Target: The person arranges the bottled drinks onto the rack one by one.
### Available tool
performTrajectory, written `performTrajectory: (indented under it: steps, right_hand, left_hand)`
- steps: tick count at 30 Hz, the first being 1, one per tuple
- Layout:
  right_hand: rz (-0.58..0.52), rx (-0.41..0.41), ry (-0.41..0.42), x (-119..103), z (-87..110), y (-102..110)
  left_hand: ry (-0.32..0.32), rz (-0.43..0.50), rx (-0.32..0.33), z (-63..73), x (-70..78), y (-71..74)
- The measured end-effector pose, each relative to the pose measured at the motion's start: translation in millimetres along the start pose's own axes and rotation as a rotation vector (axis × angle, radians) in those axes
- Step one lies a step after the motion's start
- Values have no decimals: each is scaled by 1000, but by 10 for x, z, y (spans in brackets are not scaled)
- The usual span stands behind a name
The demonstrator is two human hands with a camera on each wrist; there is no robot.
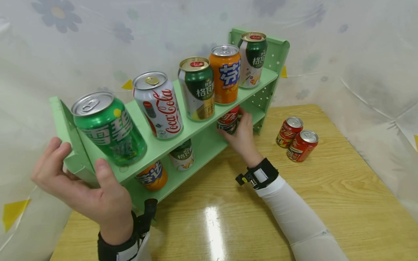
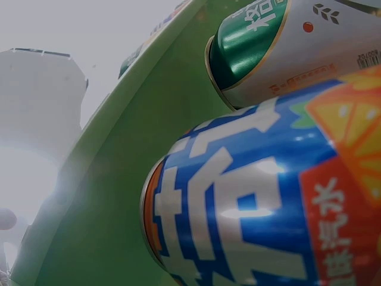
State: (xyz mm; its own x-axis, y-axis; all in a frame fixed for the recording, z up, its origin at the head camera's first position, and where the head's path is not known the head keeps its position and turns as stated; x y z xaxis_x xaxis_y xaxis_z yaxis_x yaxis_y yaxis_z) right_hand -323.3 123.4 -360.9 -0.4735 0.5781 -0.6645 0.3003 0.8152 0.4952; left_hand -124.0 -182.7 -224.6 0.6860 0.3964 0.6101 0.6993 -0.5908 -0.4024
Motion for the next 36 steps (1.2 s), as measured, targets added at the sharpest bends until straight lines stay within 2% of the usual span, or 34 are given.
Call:
performTrajectory:
  steps: [4,8,18,23,30,33,36]
  right_hand:
    - [8,32,23,-21,5,-1]
    - [4,28,27,-3,-4,2]
    - [-26,-118,33,40,-73,44]
    - [-55,-191,7,69,-92,71]
    - [-153,-240,-55,101,-97,91]
    - [-206,-256,-60,108,-101,83]
    - [-203,-280,-51,116,-98,75]
  left_hand:
    - [-5,4,4,-4,5,-3]
    - [-9,2,4,-5,6,-5]
    - [-2,7,3,2,2,-2]
    - [-2,15,6,1,8,-1]
    - [-6,15,14,0,26,-9]
    - [-4,20,22,0,32,-11]
    - [-3,22,23,1,35,-15]
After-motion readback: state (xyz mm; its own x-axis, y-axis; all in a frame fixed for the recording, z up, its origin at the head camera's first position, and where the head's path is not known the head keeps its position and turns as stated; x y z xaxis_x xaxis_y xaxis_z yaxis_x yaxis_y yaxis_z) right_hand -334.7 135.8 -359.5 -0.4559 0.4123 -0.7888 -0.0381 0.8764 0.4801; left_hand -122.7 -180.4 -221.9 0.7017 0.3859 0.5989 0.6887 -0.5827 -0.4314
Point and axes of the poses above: each hand's wrist, its own z-axis away from the middle knuckle, its own y-axis out of the back of the hand, x = y × z, the point moved 6 cm from there along -z, towards the middle knuckle, and after that the axes turned 6 degrees about y, right-handed, at the moved point
